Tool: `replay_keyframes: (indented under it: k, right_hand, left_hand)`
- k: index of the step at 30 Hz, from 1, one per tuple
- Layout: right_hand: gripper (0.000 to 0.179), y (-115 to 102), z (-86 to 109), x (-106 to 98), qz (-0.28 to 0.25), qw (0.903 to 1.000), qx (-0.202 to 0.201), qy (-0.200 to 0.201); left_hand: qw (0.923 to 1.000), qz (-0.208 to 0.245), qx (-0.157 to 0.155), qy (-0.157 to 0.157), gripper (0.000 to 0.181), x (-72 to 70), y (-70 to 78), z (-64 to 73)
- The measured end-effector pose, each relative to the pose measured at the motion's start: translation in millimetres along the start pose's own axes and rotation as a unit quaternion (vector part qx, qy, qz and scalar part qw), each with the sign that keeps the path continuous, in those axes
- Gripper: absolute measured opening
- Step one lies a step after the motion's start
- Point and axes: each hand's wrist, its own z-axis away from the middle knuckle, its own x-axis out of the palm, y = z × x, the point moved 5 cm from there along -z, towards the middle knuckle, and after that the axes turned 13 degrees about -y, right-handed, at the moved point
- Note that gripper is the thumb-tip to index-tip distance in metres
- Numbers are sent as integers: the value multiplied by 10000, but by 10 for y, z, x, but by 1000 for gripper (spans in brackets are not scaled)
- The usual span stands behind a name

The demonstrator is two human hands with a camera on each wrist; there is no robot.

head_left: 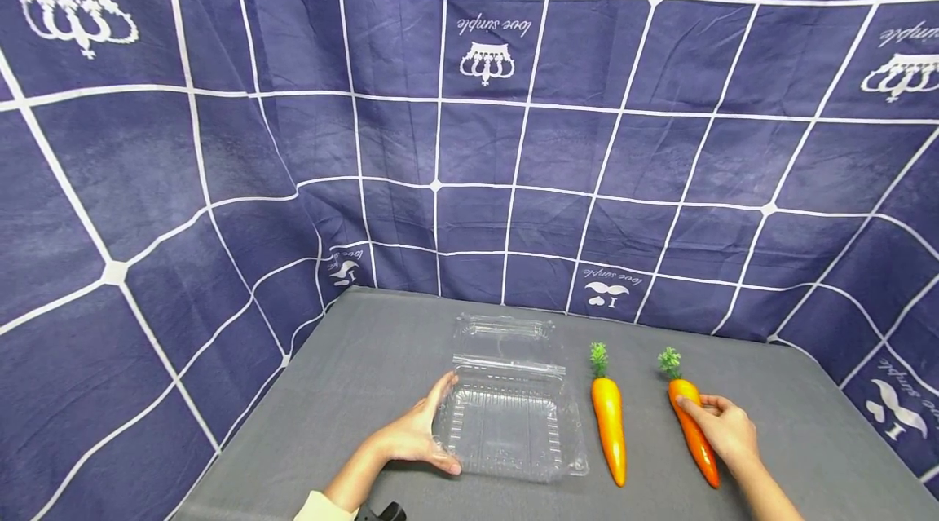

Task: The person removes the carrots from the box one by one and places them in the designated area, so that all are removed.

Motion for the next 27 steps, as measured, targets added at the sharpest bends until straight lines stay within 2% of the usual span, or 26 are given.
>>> replay_keyframes:
  k: [11, 19, 23, 27]
  right_hand:
    - [68, 41, -6, 17, 96, 9999, 42, 100]
    - [79, 69, 2, -32, 123, 9997, 173, -121]
    - [81, 94, -7, -64, 189, 9991, 183, -323]
    - [81, 101, -26, -143, 418, 9984, 72, -367]
  left_hand:
    - [10000, -11, 4, -7, 136, 6, 10, -2]
    - [10000, -25, -58, -77, 138, 1, 13, 15]
    - [9993, -185, -268, -203, 141, -45, -9, 67]
    - [9972, -306, -628, -285, 137, -207, -31, 172]
